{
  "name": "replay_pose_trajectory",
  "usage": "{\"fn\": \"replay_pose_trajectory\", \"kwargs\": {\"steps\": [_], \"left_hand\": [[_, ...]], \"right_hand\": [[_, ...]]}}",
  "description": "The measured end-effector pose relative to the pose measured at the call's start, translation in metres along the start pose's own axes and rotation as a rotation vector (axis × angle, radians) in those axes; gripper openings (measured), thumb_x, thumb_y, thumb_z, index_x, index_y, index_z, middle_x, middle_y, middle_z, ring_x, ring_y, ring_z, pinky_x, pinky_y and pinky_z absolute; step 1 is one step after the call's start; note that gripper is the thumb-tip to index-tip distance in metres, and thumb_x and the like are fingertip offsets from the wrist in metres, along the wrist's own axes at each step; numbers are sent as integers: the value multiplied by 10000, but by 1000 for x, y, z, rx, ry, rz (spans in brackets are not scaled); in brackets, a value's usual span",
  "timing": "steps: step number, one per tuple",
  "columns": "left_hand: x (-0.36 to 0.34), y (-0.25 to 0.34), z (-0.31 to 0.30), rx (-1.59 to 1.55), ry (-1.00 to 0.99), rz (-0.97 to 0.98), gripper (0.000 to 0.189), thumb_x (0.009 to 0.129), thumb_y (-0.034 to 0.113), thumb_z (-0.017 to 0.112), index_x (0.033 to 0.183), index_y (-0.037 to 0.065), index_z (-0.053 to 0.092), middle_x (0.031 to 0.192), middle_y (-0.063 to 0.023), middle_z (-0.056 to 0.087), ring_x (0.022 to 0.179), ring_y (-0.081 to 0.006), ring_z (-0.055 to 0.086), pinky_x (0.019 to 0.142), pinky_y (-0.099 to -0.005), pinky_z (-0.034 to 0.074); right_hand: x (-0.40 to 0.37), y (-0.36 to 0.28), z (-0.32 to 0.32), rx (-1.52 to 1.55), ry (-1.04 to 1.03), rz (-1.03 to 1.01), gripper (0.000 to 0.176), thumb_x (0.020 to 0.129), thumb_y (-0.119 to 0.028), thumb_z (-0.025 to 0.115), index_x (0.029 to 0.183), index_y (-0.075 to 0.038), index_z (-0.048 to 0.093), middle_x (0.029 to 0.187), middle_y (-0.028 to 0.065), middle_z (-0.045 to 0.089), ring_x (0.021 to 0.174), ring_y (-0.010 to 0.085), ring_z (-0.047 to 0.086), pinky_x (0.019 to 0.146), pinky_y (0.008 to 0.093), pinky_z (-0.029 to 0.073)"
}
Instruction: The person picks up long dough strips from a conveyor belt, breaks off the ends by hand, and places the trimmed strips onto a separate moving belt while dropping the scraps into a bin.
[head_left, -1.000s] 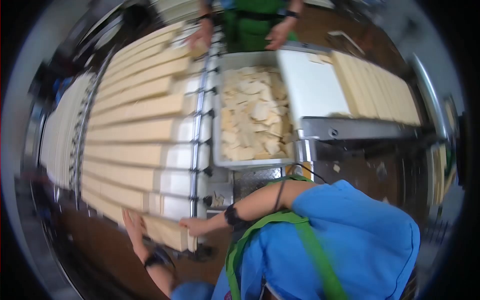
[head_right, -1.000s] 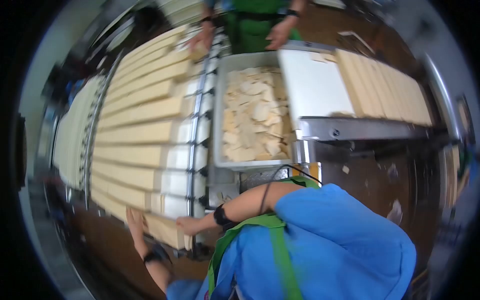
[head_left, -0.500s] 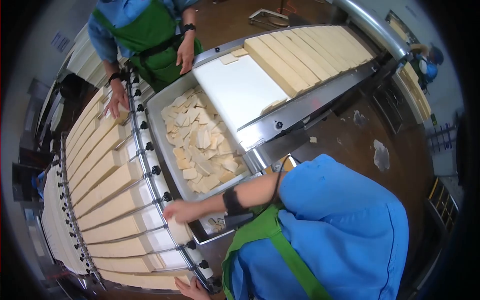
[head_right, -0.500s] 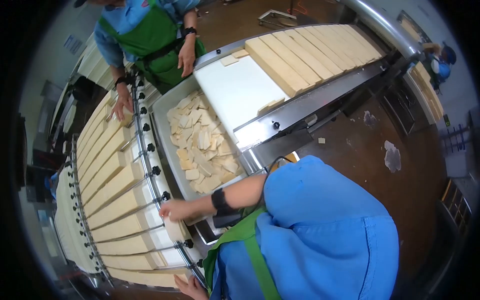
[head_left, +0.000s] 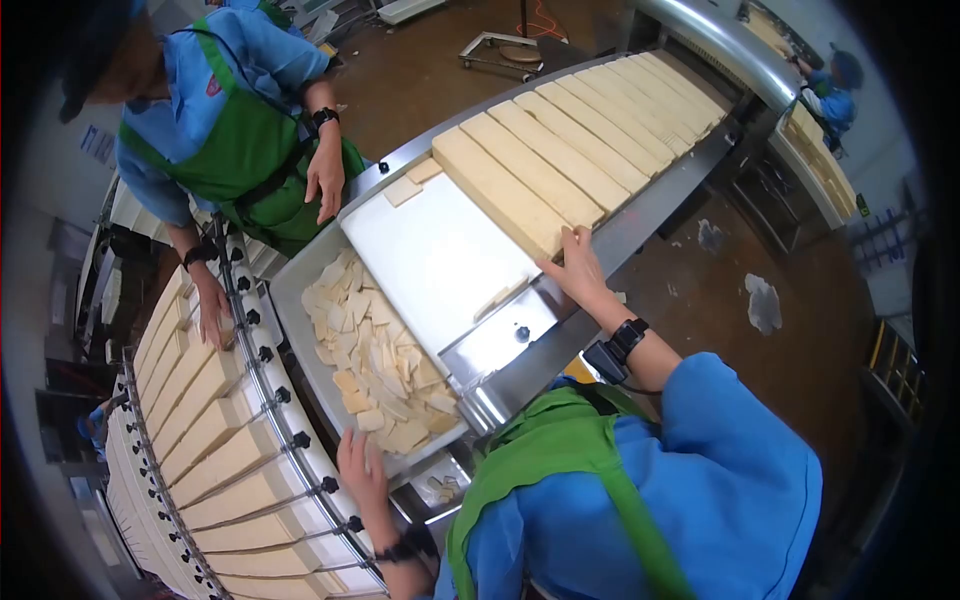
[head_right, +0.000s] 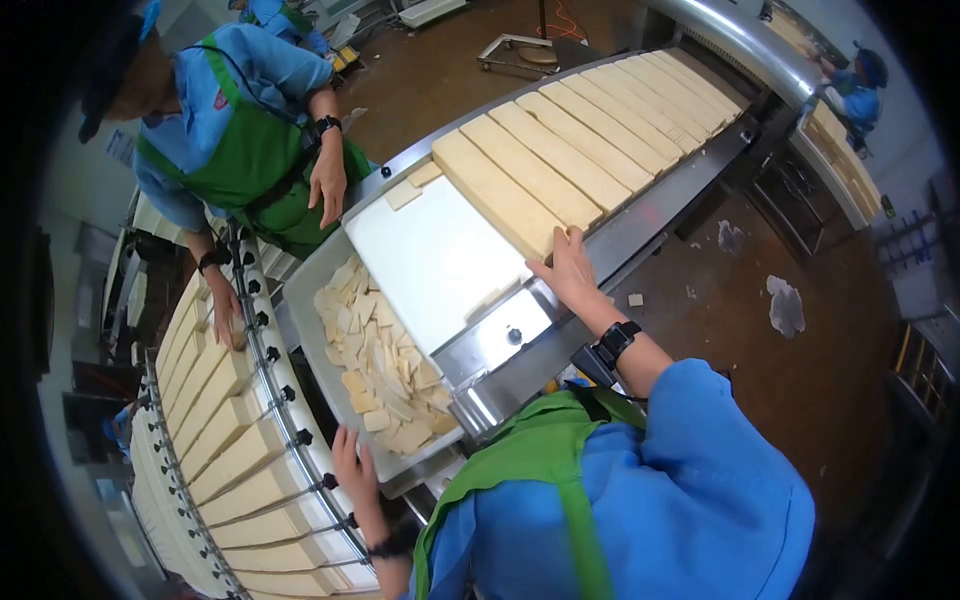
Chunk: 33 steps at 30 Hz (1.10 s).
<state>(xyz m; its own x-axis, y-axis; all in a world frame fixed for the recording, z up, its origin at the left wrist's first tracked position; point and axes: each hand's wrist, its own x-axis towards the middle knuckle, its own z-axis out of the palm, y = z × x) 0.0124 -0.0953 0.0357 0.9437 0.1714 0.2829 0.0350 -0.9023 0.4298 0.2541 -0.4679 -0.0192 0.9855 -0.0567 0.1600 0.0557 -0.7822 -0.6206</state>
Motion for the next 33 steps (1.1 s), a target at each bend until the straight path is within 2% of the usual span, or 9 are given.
{"fn": "replay_pose_trajectory", "kwargs": {"steps": [4,7,14,18,22,24,27,31,33], "left_hand": [[148,59,101,-227,-128,175,400,822,111,524,1187,-36,452,1207,-225,464,1131,-359,436,955,-368,347],[250,86,185,-248,-62,385,457,826,152,528,1212,-57,398,1221,-239,441,1144,-370,413,970,-398,329],[425,132,290,-33,-140,322,373,744,137,553,1070,-29,481,1095,-186,484,1031,-345,453,898,-421,357],[446,136,310,167,-201,275,383,722,206,575,1036,-4,512,1049,-149,502,999,-314,471,879,-399,371],[432,148,260,167,-432,241,409,702,221,571,1055,24,515,1096,-137,495,1063,-273,441,890,-388,371],[426,129,250,197,-413,201,483,673,259,578,1102,51,503,1163,-131,476,1115,-257,421,905,-397,359],[401,54,272,331,-97,33,689,592,384,616,1207,105,477,1288,-125,429,1187,-249,398,943,-421,329],[359,32,172,340,-341,-357,710,541,397,641,1167,93,501,1138,-127,520,1106,-295,445,919,-437,354],[319,2,153,77,-242,-358,601,582,336,691,1083,65,500,1090,-129,527,1054,-248,481,875,-354,382]], "right_hand": [[21,3,5,-56,-49,52,578,658,-290,714,996,69,413,1001,220,410,867,388,510,715,426,457],[23,-1,7,-46,-51,23,527,666,-253,703,971,60,407,966,214,410,840,381,520,686,424,464],[26,-5,-1,24,-157,7,489,685,-221,689,964,45,388,975,222,404,825,378,520,661,414,471],[26,-1,-4,61,-165,-21,529,684,-221,691,1020,47,382,998,221,420,803,381,534,634,420,473],[28,-6,-4,59,-171,-44,524,670,-199,688,1038,35,399,963,202,455,809,371,537,642,415,464],[28,-7,0,66,-173,-81,488,657,-180,686,1009,16,410,951,198,457,798,361,534,648,417,461],[26,-12,2,46,-267,-184,477,651,-160,677,1012,11,416,932,195,464,801,365,526,662,426,455],[41,-16,9,110,-390,-377,555,629,-174,682,1070,14,402,960,205,481,860,384,512,711,428,449],[54,-28,5,138,-487,-287,632,599,-205,698,1109,3,387,1019,219,484,923,391,502,786,424,433]]}}
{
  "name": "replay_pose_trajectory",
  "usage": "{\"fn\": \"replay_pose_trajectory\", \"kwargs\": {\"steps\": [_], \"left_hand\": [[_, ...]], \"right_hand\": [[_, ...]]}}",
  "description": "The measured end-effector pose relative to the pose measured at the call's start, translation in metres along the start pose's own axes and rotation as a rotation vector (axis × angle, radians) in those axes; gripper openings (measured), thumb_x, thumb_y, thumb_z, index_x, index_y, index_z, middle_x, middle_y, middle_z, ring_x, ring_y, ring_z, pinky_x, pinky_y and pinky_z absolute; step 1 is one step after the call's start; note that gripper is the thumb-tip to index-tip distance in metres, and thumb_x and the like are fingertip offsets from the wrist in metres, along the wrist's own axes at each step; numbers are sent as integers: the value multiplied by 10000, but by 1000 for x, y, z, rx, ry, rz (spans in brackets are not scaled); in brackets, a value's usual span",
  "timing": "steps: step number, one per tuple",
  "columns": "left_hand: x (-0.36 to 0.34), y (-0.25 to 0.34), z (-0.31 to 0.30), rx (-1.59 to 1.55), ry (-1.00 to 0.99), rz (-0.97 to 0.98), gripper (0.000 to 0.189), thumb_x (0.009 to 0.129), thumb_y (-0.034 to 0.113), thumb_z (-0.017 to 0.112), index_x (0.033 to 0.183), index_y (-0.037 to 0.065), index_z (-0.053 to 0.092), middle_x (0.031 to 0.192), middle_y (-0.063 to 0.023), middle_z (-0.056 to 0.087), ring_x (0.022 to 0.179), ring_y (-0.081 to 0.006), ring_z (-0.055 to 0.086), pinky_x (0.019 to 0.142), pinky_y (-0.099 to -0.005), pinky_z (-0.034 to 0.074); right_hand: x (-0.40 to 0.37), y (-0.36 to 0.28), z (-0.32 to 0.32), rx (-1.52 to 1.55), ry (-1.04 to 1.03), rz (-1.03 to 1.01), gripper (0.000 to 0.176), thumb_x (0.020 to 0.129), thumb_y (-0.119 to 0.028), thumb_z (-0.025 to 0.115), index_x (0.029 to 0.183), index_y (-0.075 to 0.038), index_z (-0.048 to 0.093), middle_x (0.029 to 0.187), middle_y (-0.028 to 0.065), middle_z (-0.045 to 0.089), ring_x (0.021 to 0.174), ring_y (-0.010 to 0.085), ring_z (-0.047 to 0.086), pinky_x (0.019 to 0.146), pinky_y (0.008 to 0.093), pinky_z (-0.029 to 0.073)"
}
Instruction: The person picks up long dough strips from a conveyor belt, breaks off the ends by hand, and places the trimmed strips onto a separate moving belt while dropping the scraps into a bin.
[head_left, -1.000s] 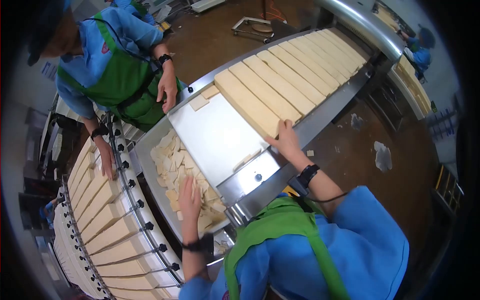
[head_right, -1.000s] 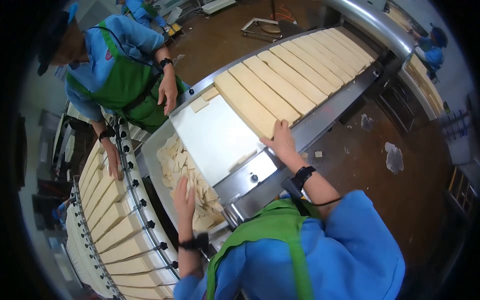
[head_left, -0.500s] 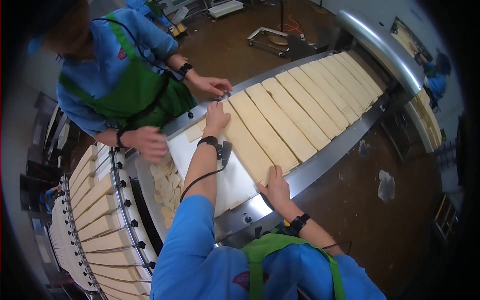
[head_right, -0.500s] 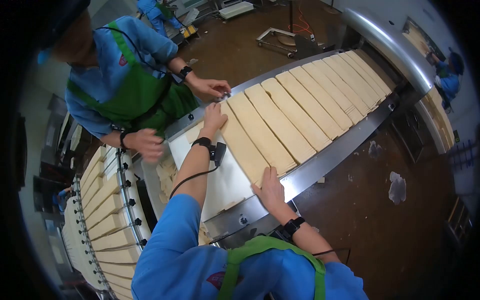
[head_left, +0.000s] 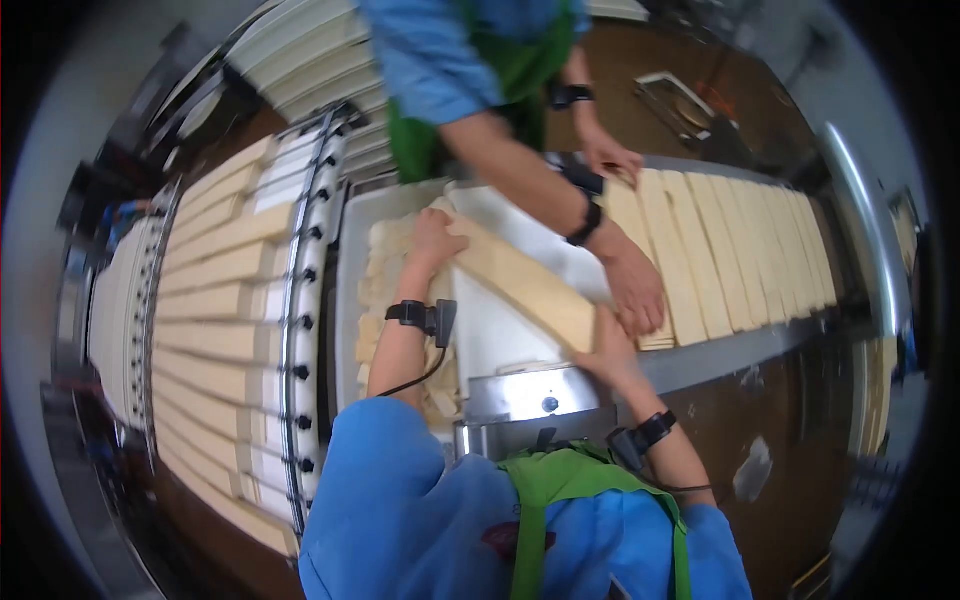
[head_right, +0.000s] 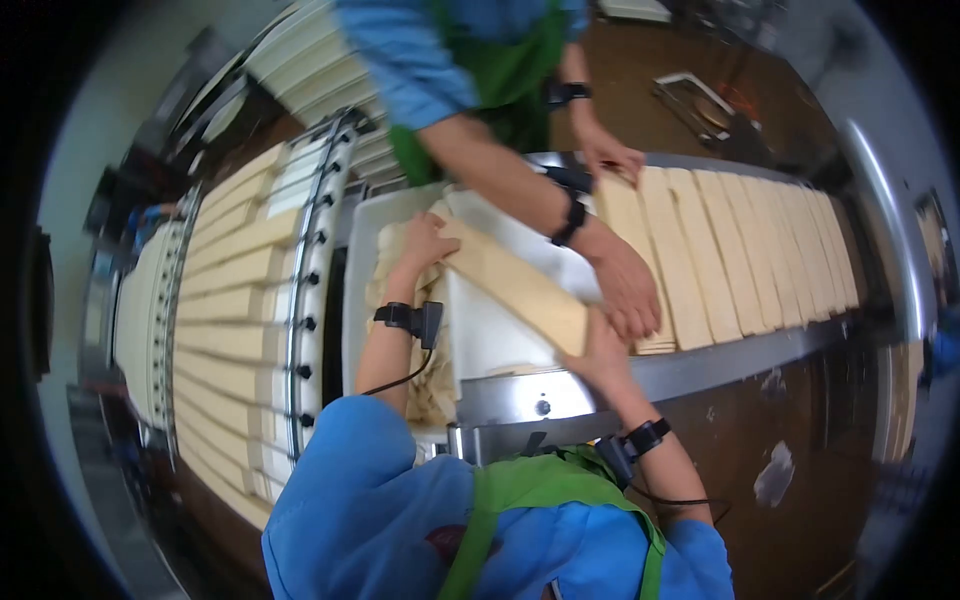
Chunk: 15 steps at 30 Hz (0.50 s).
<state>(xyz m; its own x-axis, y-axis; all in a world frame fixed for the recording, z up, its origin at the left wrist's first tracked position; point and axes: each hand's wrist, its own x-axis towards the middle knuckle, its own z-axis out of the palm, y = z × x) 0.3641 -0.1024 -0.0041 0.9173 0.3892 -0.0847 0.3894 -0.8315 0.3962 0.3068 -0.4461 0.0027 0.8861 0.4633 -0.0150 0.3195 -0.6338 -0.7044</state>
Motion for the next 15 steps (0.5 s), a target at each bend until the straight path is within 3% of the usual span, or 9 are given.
{"fn": "replay_pose_trajectory", "kwargs": {"steps": [1,2,5,8,11,13,14,15], "left_hand": [[-11,-24,11,-201,49,5,576,580,328,713,1043,58,503,1065,-132,533,1019,-238,498,858,-340,394],[-20,-46,23,-398,107,18,552,579,320,735,1003,50,505,1039,-136,540,985,-228,515,840,-327,407],[-49,-93,58,-968,277,-174,482,607,248,769,926,45,471,983,-125,542,891,-188,533,810,-308,417],[-115,-111,5,-1242,556,-160,421,665,156,746,946,41,455,967,-99,537,859,-161,529,756,-268,423],[-194,-151,-65,-1123,943,-67,396,691,76,722,965,35,440,925,-75,529,846,-148,517,731,-256,421],[-260,-195,-108,-925,1087,-222,357,713,127,714,956,23,475,876,-53,506,800,-134,482,728,-237,403],[-299,-220,-129,-571,1152,-306,281,753,179,678,928,19,526,830,-31,521,762,-120,483,694,-232,409],[-339,-222,-156,-538,1182,-384,217,806,203,622,891,13,562,772,-4,544,719,-94,490,652,-223,414]], "right_hand": [[9,5,4,130,-176,154,686,577,-234,714,1134,-14,378,1057,233,479,991,388,481,844,419,412],[17,5,10,25,-169,117,693,581,-232,715,1146,-18,374,1069,234,470,1001,394,472,847,422,410],[33,-5,32,-192,-81,-34,713,589,-216,713,1181,-31,362,1108,234,439,1023,410,448,856,430,405],[43,-47,55,-213,47,-300,726,590,-184,709,1206,-39,353,1141,227,408,1021,413,439,861,433,405],[26,-126,75,-142,61,-560,719,581,-151,712,1201,-32,368,1133,199,410,1006,386,454,875,421,402],[-2,-183,90,58,-228,-566,681,593,-154,713,1184,-29,399,1113,182,431,1007,363,465,877,398,404],[-17,-206,100,151,-373,-565,662,599,-155,714,1175,-28,414,1104,174,441,1008,352,471,878,386,405],[-33,-217,120,204,-463,-613,617,617,-148,704,1159,-23,437,1087,163,459,1010,330,477,872,371,408]]}}
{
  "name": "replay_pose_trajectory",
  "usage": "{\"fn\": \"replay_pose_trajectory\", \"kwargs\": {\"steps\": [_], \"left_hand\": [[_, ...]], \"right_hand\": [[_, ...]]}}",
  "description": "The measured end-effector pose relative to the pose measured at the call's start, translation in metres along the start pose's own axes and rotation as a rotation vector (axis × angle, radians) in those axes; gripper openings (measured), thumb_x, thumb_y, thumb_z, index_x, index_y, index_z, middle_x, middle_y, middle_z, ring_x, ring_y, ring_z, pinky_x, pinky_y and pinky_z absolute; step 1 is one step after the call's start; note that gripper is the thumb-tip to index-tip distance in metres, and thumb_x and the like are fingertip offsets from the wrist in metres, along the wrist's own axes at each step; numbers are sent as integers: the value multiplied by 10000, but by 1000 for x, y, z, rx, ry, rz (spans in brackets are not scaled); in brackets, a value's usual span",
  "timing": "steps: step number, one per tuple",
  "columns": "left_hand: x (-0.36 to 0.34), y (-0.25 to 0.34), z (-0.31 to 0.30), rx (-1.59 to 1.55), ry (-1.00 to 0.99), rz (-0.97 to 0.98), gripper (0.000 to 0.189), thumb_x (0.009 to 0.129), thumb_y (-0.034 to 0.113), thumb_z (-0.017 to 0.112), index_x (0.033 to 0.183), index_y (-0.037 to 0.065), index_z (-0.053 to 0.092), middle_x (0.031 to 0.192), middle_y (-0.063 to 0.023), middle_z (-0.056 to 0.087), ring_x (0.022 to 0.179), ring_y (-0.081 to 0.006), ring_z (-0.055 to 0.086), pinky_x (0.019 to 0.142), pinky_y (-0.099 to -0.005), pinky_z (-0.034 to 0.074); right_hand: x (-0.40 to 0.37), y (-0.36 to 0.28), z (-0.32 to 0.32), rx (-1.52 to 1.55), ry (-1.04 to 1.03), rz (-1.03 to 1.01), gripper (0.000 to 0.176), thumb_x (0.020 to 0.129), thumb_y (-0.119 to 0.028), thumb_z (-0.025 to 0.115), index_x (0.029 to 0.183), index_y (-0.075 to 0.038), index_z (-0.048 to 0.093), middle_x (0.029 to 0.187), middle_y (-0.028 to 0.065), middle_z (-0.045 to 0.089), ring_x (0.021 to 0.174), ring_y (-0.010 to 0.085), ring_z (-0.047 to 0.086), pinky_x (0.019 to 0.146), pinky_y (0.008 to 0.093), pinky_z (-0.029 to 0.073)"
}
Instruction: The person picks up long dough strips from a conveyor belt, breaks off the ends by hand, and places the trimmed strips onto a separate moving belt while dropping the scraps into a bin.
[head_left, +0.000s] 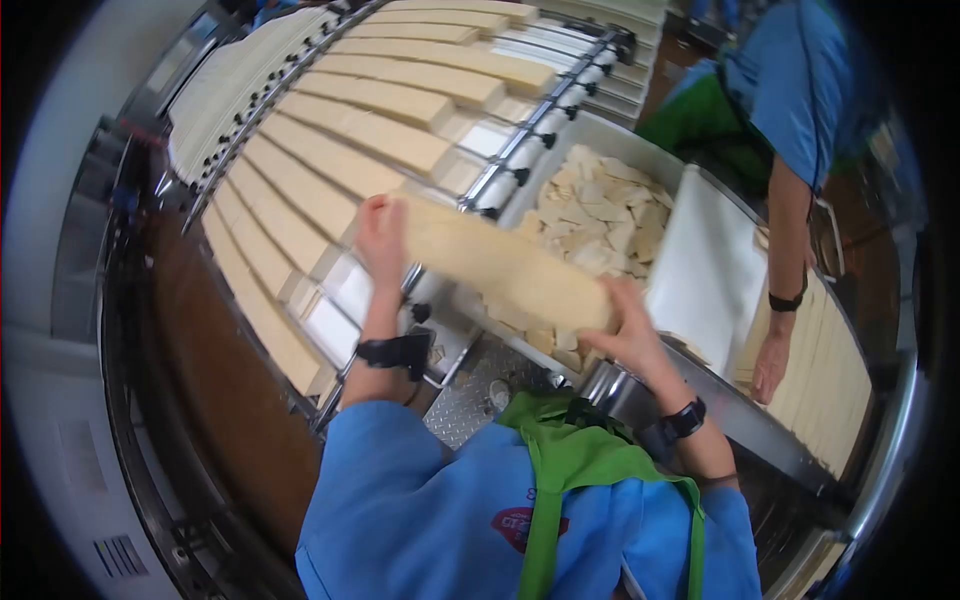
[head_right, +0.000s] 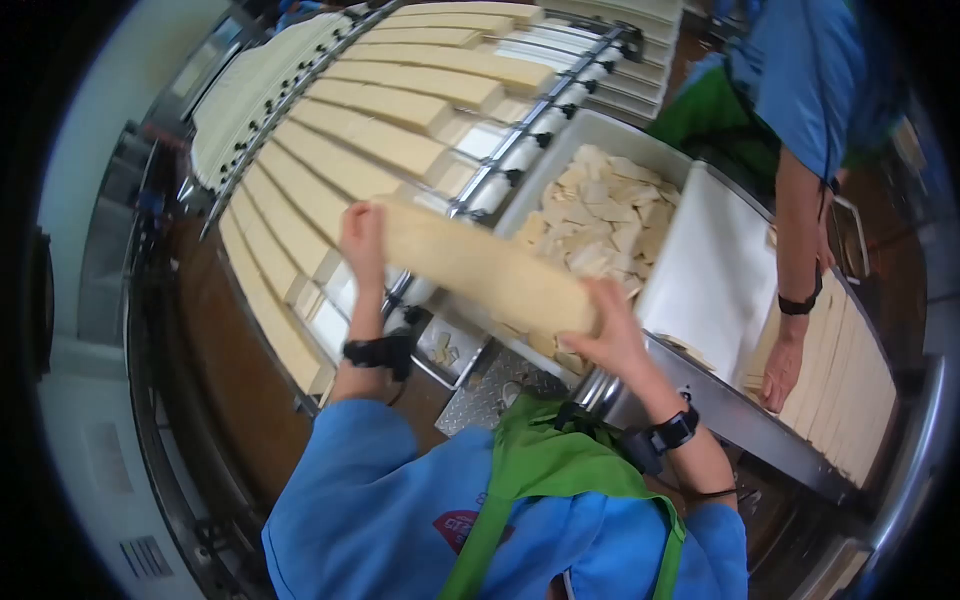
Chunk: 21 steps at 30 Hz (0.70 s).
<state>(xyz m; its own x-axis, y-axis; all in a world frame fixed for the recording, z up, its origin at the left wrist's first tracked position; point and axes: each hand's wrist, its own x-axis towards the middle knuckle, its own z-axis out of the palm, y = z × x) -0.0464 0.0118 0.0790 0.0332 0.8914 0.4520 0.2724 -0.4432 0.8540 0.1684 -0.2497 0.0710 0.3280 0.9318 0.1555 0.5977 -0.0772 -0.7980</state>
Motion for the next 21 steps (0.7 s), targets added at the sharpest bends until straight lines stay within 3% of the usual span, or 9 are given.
{"fn": "replay_pose_trajectory", "kwargs": {"steps": [1,4,5,8,11,14,17,20,21], "left_hand": [[13,-31,-42,-87,9,-15,189,847,192,569,886,7,575,733,16,554,697,-68,494,627,-206,412],[24,-74,-152,-89,-56,-293,253,887,214,504,926,-10,616,799,-1,590,722,-61,513,637,-202,422],[22,-86,-178,-155,-123,-421,272,889,223,499,943,-17,617,815,-6,598,728,-64,521,643,-211,429],[6,-155,-222,11,-230,-530,323,883,268,494,943,-28,609,814,-69,631,732,-131,564,665,-260,443],[10,-161,-225,388,-482,-285,339,872,292,477,925,-16,609,780,-146,622,766,-245,577,706,-314,445],[19,-170,-233,689,-615,91,326,843,296,482,927,10,616,747,-195,586,824,-338,541,751,-349,432],[31,-125,-240,916,-758,146,300,822,285,494,924,30,614,890,-184,573,921,-348,486,818,-389,397],[30,-130,-250,1008,-544,395,323,805,306,509,911,16,606,1146,-184,470,1077,-372,389,885,-433,338],[31,-134,-251,1036,-504,357,323,794,292,526,941,13,594,1201,-189,408,1113,-386,343,907,-446,315]], "right_hand": [[0,-8,27,64,-77,-53,572,634,-140,694,1142,-18,460,1070,151,476,1012,308,484,867,356,412],[-8,-48,100,523,-438,200,477,693,-124,661,1121,-5,486,1074,120,499,971,223,518,782,308,458],[-12,-59,120,644,-540,274,442,713,-99,647,1113,4,488,1084,109,499,942,193,534,743,291,480],[-18,-106,151,1004,-731,582,337,765,0,588,1081,34,477,1064,95,476,813,143,564,662,251,540],[-19,-125,167,979,-805,609,345,763,-1,593,1083,38,470,1033,81,450,821,151,564,691,268,545],[-14,-139,169,941,-836,610,366,751,29,572,1096,32,450,1025,74,430,849,155,555,701,270,544],[-9,-145,171,865,-830,581,388,746,54,540,1116,10,431,1049,73,438,856,151,560,709,260,536],[-7,-151,181,852,-798,585,405,735,61,523,1124,-5,429,1058,69,443,857,152,561,710,260,531],[-5,-154,185,854,-782,590,408,731,59,521,1124,-7,431,1058,68,443,857,153,560,710,262,530]]}}
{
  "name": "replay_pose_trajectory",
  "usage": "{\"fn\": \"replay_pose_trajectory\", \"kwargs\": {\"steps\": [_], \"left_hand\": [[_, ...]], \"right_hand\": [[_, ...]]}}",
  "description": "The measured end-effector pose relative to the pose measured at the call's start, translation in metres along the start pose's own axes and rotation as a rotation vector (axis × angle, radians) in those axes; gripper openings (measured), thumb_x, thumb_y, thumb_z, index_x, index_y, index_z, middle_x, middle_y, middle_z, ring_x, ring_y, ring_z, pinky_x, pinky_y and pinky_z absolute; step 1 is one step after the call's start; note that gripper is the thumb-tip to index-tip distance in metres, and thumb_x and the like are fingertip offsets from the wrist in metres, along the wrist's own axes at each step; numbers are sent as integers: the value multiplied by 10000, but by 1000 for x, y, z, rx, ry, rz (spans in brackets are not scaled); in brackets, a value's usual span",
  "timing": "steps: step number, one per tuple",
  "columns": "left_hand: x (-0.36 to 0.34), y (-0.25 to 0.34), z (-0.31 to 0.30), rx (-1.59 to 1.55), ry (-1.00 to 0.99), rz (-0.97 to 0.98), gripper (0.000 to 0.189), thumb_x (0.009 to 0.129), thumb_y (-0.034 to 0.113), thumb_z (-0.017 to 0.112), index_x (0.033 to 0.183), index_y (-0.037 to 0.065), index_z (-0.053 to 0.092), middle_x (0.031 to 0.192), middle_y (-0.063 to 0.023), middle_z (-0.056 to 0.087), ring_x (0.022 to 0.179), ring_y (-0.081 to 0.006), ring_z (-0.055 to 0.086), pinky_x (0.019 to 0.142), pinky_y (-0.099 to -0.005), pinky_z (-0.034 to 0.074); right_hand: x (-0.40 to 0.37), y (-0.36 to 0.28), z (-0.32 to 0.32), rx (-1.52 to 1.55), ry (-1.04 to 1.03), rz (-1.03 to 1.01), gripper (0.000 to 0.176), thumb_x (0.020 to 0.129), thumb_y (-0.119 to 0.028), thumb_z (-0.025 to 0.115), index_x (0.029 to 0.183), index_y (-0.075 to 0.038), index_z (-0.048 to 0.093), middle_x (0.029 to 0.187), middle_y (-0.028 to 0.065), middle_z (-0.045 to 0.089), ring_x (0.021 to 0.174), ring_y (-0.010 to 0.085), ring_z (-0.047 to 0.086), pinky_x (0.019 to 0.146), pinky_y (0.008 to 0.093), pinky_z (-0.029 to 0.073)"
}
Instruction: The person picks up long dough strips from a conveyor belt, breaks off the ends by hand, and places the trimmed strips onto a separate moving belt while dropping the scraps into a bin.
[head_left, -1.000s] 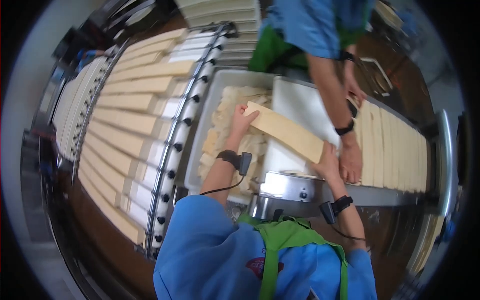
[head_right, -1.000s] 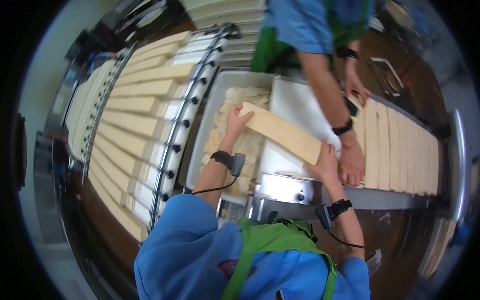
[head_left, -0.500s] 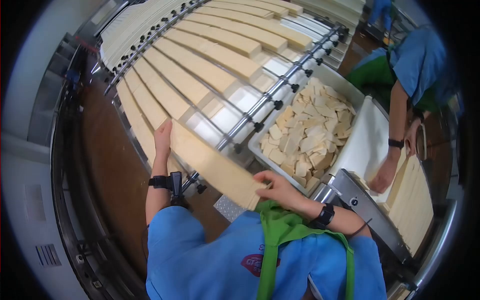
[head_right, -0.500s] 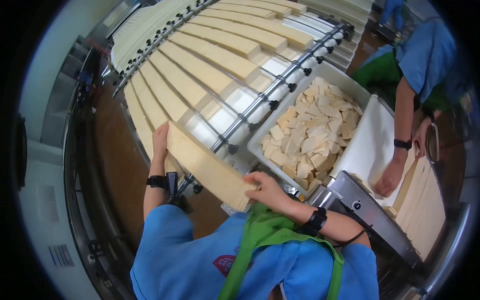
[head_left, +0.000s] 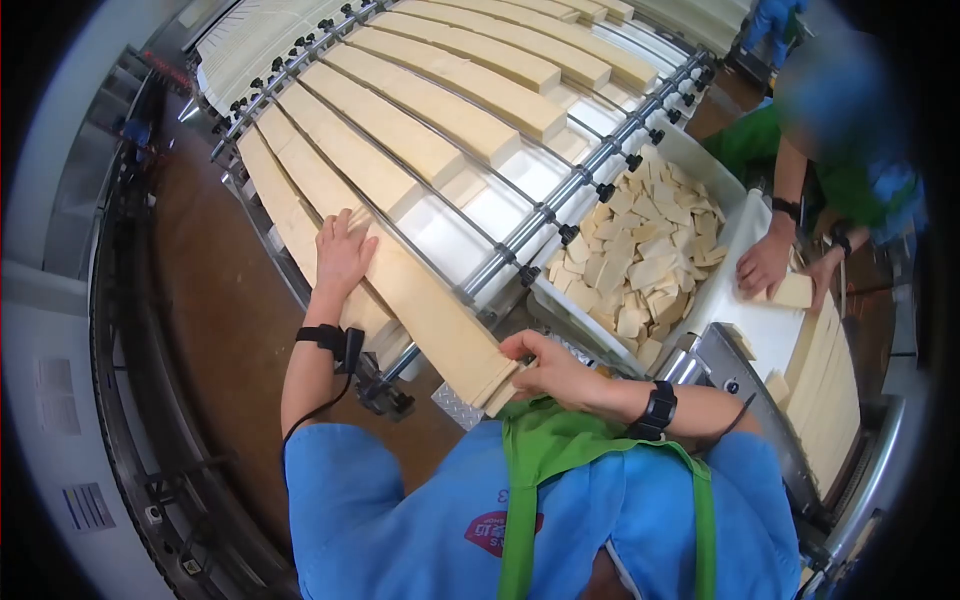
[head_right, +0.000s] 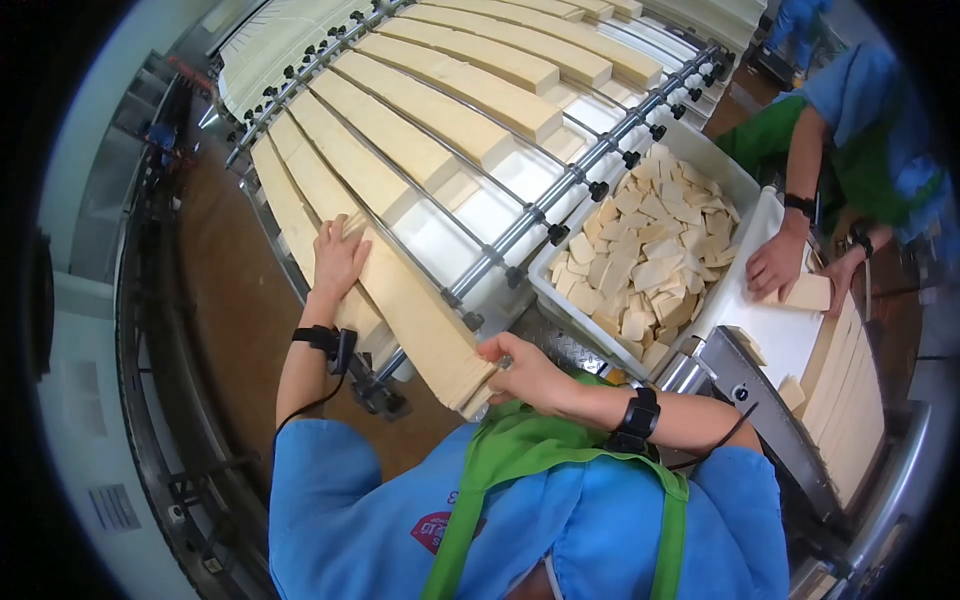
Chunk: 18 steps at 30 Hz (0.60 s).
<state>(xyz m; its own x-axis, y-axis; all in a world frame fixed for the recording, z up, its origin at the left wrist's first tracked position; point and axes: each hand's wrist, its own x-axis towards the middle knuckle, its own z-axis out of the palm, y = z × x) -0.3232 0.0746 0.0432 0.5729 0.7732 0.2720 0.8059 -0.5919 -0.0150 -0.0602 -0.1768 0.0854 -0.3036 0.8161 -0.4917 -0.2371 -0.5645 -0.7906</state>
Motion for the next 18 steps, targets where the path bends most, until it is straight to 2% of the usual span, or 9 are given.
{"fn": "replay_pose_trajectory", "kwargs": {"steps": [2,5,8,11,14,18], "left_hand": [[3,-4,11,34,23,-109,344,773,265,561,1000,7,571,1311,-199,285,1185,-413,250,950,-473,268],[8,-8,32,-159,187,-256,523,717,197,617,1166,-17,455,1336,-244,217,1225,-458,166,994,-491,218],[9,-3,59,-477,320,-533,694,670,126,628,1258,-51,306,1352,-265,168,1243,-452,155,1028,-470,185],[11,13,49,-773,254,-800,752,661,114,604,1280,-94,229,1364,-263,173,1268,-418,153,1049,-407,178],[10,11,54,-824,234,-813,776,655,99,594,1294,-103,204,1358,-274,196,1278,-366,187,1058,-345,177],[11,7,63,-762,223,-785,788,650,87,588,1303,-102,191,1347,-270,230,1278,-352,203,1061,-338,173]], "right_hand": [[11,2,4,38,4,-28,402,724,59,514,1113,-2,436,1048,68,446,864,163,563,705,274,532],[25,-2,7,87,19,-48,386,732,56,520,1106,1,439,1030,71,453,875,180,566,696,292,536],[34,-7,9,77,53,-38,391,727,64,517,1106,8,439,1023,72,457,866,188,574,691,296,537],[33,-7,6,61,51,-52,387,726,65,516,1102,14,441,1022,74,454,858,192,578,686,294,537],[31,-7,5,79,36,-52,388,730,62,515,1107,11,439,1038,71,442,864,183,574,692,287,537],[31,-10,5,64,32,-34,393,741,54,510,1121,-2,429,1054,60,432,877,164,564,712,274,535]]}}
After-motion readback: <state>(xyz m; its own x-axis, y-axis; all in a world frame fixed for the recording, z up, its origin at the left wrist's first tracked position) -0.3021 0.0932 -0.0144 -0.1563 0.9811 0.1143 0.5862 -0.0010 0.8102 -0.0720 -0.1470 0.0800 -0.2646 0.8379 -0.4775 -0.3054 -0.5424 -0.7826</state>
